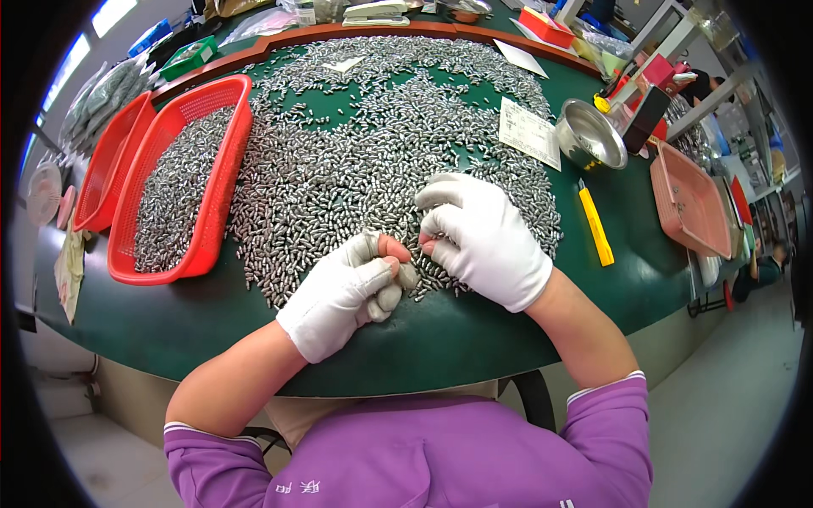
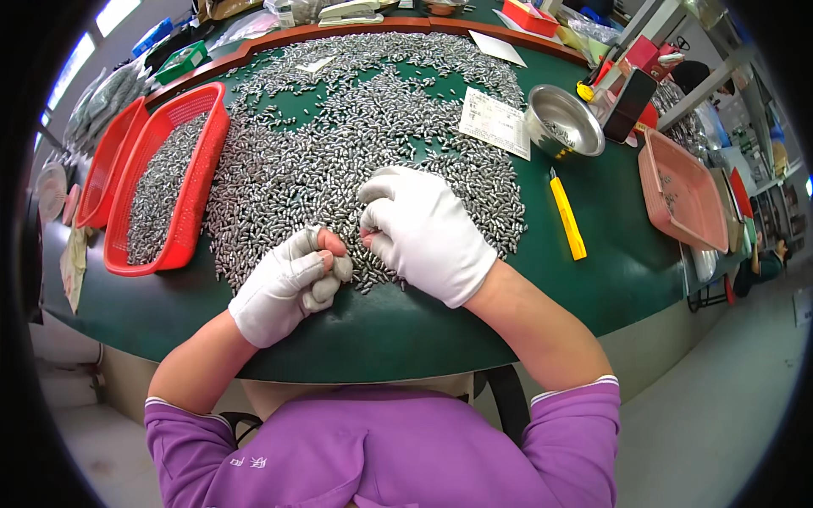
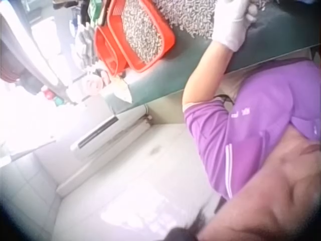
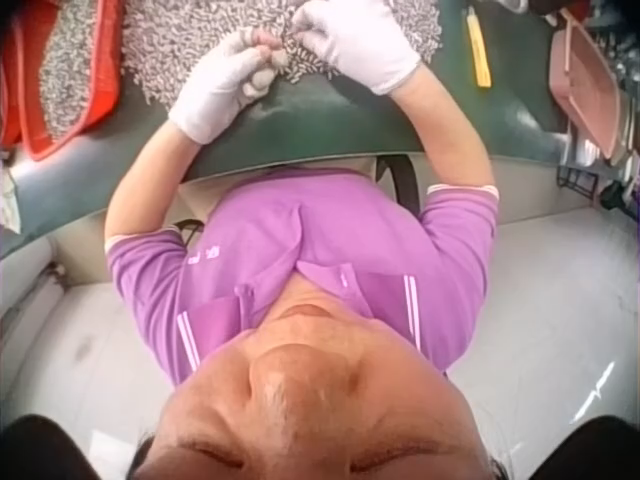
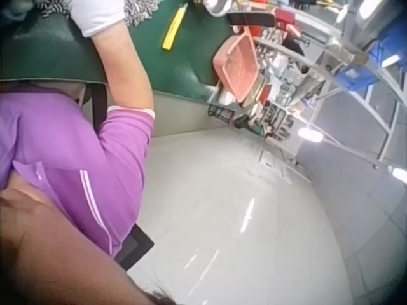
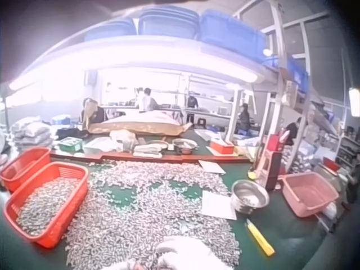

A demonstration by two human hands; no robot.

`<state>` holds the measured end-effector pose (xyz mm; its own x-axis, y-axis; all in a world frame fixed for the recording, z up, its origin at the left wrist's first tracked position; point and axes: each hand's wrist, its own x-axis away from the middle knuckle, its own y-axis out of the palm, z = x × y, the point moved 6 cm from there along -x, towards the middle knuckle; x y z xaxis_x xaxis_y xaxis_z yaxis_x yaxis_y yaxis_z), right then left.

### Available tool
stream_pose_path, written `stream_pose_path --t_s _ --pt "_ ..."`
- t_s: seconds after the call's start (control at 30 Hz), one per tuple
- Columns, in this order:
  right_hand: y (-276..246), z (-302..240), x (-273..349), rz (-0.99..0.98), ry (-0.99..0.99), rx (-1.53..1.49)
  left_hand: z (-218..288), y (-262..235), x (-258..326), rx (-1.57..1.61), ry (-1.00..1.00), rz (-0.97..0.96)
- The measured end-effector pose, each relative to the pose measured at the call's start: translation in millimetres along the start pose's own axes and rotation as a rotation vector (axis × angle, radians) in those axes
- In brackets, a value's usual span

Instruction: Picking and sorting small metal studs or screws from a large pile on a workbench into containers.

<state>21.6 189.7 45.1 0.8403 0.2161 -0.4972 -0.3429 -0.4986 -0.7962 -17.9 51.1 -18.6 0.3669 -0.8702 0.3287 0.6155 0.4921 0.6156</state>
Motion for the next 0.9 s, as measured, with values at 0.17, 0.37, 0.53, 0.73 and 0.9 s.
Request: stream_pose_path --t_s 0.17,0.37,0.53,0.73,0.9 --pt "-6 -13 -6 0.075 -0.136 -0.179 3 6 1 -0.127 0.001 0.044" --pt "-11 -16 -6 0.127 -0.170 -0.214 1 5 1 -0.146 0.004 0.022" --pt "-12 -1 -3 0.101 -0.004 -0.095 1 4 0 -0.114 -0.010 0.027" --pt "-6 4 -1 0.028 0.023 0.032 1 4 -2 -0.090 0.004 -0.008" --pt "2 5 2 -0.064 0.007 0.066 0 3 -3 -0.014 0.031 -0.091"
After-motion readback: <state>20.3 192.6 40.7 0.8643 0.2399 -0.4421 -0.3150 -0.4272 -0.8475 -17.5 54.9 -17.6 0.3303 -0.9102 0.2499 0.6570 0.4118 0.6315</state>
